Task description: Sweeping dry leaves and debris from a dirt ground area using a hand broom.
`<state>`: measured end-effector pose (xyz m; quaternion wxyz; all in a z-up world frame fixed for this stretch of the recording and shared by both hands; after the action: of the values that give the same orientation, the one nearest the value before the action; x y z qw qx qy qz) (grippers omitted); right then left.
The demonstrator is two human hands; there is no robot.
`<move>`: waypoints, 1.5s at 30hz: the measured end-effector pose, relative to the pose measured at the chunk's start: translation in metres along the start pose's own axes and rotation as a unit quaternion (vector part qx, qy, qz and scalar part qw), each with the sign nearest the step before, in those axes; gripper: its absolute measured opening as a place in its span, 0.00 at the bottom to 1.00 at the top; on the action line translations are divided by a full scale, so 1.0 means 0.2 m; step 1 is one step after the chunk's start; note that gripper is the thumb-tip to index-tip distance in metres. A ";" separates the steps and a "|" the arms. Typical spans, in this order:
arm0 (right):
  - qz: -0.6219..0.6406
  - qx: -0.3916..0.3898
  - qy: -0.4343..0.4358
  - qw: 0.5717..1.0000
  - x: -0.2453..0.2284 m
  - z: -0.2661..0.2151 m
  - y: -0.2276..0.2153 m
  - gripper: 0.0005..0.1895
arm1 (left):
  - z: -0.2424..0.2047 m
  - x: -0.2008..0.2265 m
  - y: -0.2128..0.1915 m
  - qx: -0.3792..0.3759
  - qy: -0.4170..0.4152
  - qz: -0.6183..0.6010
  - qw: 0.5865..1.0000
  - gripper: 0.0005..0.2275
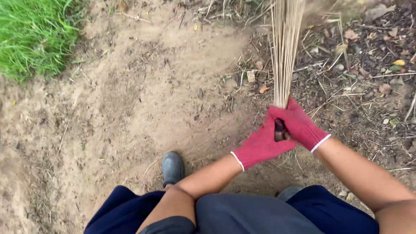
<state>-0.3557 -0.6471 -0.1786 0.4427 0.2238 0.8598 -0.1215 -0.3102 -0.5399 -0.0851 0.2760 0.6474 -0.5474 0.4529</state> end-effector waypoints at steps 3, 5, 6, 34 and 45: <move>-0.077 0.049 -0.098 0.991 -0.14 -0.06 -0.14 0.39 | -0.05 -0.23 -0.05 -0.080 0.035 0.184 0.979 0.37; -0.379 0.061 -0.077 0.920 -0.14 -0.11 -0.13 0.40 | -0.07 -0.46 -0.14 -0.048 -0.020 0.162 0.985 0.37; -0.641 0.068 -0.043 0.763 -0.12 -0.14 -0.14 0.42 | -0.07 -0.59 -0.19 -0.018 -0.078 0.138 0.987 0.37; -0.735 0.241 0.215 0.596 0.01 -0.70 -1.16 0.28 | 0.19 -0.70 -0.38 0.057 -0.073 -0.027 0.995 0.28; -0.733 0.041 0.130 0.667 0.74 -0.74 -0.64 0.31 | 0.16 -0.68 -0.28 0.013 -0.068 -0.029 0.997 0.30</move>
<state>-0.5976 -0.6573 -0.2117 0.0852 -0.4468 0.7899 -0.4114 -0.2468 -0.4905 -0.2117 0.2433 0.6958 -0.5396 0.4067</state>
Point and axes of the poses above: each hand's wrist, its own z-axis towards the middle knuckle, its own y-axis out of the palm, x = y × z, the point moved 7 cm from there along z, towards the middle knuckle, and after that the axes turned 14 degrees about -z, right-handed, at the moved point
